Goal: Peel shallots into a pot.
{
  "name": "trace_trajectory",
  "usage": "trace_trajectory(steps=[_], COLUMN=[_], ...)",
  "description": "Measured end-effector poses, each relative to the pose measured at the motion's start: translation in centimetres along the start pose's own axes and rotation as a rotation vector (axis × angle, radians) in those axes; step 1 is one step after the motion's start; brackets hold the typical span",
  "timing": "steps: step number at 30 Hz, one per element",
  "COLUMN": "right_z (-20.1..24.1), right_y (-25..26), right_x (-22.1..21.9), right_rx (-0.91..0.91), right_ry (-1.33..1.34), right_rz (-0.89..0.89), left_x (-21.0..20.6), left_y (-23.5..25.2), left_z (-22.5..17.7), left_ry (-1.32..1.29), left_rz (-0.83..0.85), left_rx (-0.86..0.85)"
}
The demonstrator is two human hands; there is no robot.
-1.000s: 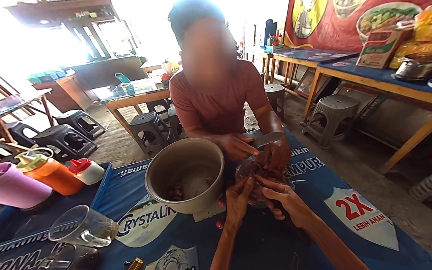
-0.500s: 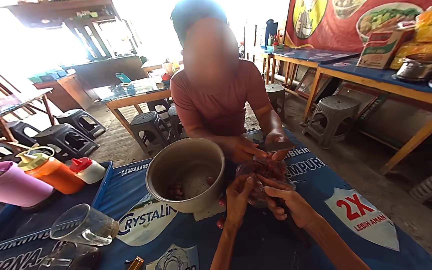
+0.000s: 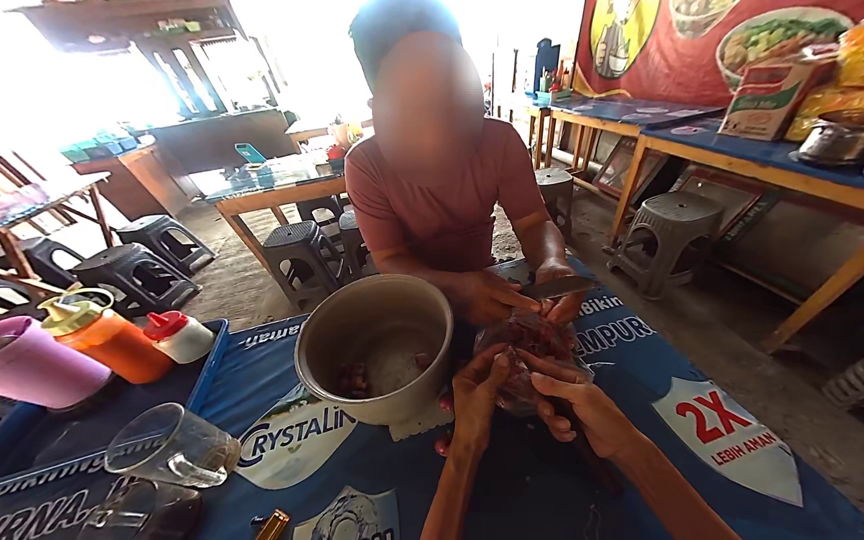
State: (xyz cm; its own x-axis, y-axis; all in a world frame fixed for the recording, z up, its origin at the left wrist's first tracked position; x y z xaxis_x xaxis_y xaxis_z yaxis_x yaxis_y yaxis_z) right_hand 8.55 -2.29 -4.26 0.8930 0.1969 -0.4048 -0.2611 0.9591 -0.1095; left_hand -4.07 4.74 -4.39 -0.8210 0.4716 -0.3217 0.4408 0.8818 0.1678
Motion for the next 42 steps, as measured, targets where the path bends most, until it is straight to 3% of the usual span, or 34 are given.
trace_trajectory(steps=[14,22,29,32,35,39,42], right_z=[2.1,2.1,3.0,3.5,3.2,2.5,2.2], right_y=[-0.8,-0.7,-1.2,-1.2,-0.9,-0.6,-0.6], right_x=[1.6,1.6,2.1,2.4,2.9,3.0,3.2], right_rx=[0.231,0.249,0.37,0.394,0.359,0.177,0.13], right_ry=[-0.205,-0.23,-0.303,-0.511,-0.801,-0.941,-0.907], right_rz=[-0.23,-0.235,-0.299,-0.337,-0.38,-0.393,-0.426], left_x=[-0.4,-0.6,0.1,-0.2,-1.7,-1.8,0.7], left_y=[0.1,0.2,0.1,-0.1,-0.8,-2.4,-2.8], left_z=[-0.2,0.1,-0.2,-2.2,-6.5,-13.1,-15.3], left_ry=[-0.046,-0.139,-0.016,0.186,0.52,0.905,1.14], left_rz=[0.056,0.053,-0.01,0.036,0.073,-0.087,-0.235], left_rx=[0.025,0.076,0.058,-0.018,-0.199,-0.444,-0.402])
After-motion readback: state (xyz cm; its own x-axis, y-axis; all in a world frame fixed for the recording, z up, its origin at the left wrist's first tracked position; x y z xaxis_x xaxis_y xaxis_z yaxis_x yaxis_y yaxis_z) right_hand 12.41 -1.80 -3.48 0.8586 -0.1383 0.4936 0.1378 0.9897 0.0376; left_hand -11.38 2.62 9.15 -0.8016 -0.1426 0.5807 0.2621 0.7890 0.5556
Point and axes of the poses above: each hand's wrist, its own y-axis towards the middle knuckle, its own x-axis out of the back of the hand, z = x × y, the point moved 8 cm from there along y, towards the middle knuckle, and after that the axes turned 12 degrees about z, right-handed, at the moved point
